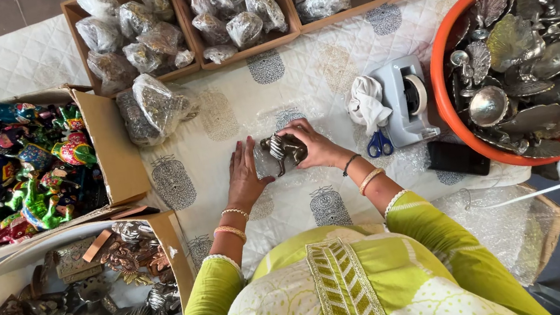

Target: The person picks metal decorative ornaments from a box and a large orange bowl, wraps each one in bubble wrap, and places the wrapped items into compartmented cardboard boxes on the table. They occasionally reach into a side box to retrieve more items and continue wrapping one at a time.

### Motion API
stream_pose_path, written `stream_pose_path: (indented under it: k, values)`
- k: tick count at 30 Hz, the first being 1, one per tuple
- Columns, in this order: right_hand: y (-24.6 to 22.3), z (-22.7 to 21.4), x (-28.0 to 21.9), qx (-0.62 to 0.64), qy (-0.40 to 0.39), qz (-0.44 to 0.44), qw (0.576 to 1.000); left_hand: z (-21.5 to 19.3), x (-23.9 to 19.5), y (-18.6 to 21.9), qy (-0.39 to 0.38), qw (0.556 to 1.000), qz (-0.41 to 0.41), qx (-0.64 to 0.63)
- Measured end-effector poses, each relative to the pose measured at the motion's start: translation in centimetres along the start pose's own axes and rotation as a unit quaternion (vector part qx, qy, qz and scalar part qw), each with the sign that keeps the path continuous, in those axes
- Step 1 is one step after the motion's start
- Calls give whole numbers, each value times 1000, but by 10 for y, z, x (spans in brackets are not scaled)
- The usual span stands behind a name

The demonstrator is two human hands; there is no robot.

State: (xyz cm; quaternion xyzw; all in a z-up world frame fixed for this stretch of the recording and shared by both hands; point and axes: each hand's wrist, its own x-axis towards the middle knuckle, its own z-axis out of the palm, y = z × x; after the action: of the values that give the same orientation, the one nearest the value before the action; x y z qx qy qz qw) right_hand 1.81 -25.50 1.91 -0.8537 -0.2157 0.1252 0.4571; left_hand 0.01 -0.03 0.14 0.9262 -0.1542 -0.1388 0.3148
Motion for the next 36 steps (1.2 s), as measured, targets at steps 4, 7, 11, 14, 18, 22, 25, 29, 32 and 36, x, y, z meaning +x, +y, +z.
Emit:
stream_pose_path:
  k: [4, 7, 11, 14, 18, 22, 25, 29, 32, 36]
  values:
    - [0, -2, -5, 34, -2, 37, 999, -2, 0, 0, 1, 1000, 3, 2]
    - [1, -4, -9, 29, 3, 35, 999, -1, 1, -1, 1, 1000, 4, 2]
    - [6, -4, -16, 42, 22, 17, 999, -4, 1, 2, 4, 1000, 10, 0]
    - [13, -3, -18, 42, 27, 24, 998, -5, 4, 4, -11, 1000, -2, 3]
    - [11, -6, -16, 21, 4, 27, 999, 20, 14, -27, 72, 996, 10, -41]
    - [-1, -8, -25, -22, 18, 11, 1000, 14, 44, -25, 215, 968, -10, -125]
    - [-14, -7, -36, -36, 51, 15, 998, 20, 71, -32, 180, 953, -84, -229]
    - [-11, 3, -53, -39, 113, 65, 991, 42, 94, -53, 111, 960, -146, -213]
    - [-11, 7, -65, -72, 115, 79, 988, 32, 91, -39, 78, 965, -165, -189]
    - [-22, 6, -73, -69, 133, 73, 986, 16, 75, 5, 166, 963, 32, -209]
